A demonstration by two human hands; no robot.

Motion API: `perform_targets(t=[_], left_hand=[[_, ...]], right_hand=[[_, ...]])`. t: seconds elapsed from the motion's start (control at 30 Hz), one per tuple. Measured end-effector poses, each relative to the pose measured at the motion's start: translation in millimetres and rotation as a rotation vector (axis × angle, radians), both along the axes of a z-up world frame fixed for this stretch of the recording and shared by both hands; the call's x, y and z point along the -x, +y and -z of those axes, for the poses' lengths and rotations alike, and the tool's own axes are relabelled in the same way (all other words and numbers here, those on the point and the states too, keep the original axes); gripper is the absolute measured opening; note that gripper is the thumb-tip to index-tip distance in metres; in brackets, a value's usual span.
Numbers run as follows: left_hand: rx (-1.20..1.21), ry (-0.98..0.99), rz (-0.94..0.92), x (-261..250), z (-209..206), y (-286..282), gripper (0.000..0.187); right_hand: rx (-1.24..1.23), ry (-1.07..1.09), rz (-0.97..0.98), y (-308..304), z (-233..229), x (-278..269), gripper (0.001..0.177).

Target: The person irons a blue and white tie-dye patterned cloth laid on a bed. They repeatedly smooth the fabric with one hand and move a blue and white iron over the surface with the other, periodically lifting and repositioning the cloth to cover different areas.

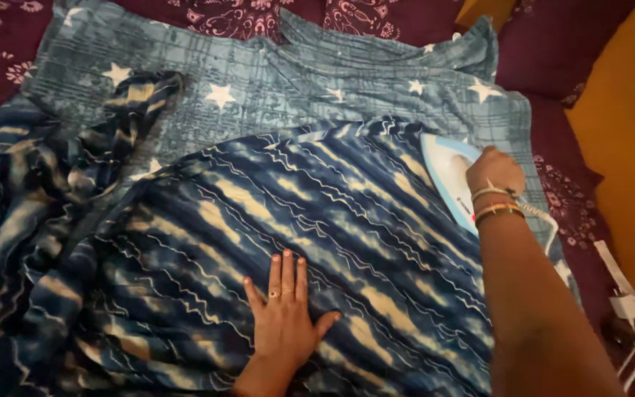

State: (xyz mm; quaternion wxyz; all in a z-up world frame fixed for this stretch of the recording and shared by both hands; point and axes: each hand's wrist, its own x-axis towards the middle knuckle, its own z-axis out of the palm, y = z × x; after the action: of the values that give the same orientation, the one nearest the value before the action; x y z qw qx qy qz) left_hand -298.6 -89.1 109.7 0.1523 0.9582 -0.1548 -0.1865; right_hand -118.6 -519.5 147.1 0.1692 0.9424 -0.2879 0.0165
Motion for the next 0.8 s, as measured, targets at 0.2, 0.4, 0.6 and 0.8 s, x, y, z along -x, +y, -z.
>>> perform_targets(t=[0.2, 0.4, 0.6, 0.8], left_hand=[[0.052, -0.051, -0.026, 2, 5, 0, 0.115], [0.065, -0.076, -0.025, 5, 7, 1, 0.114], [0.094, -0.089, 0.025, 12, 7, -8, 0.11], [0.186, -0.173, 0.032, 19, 15, -13, 0.107]], right_hand=[[-0.07, 0.051, 0.009, -13, 8, 9, 0.057], [-0.175, 0.175, 0.011, -5, -15, 125, 0.044], [-0.17, 0.135, -0.002, 12, -37, 156, 0.04], [-0.063, 0.025, -0.047, -8, -11, 70, 0.039]])
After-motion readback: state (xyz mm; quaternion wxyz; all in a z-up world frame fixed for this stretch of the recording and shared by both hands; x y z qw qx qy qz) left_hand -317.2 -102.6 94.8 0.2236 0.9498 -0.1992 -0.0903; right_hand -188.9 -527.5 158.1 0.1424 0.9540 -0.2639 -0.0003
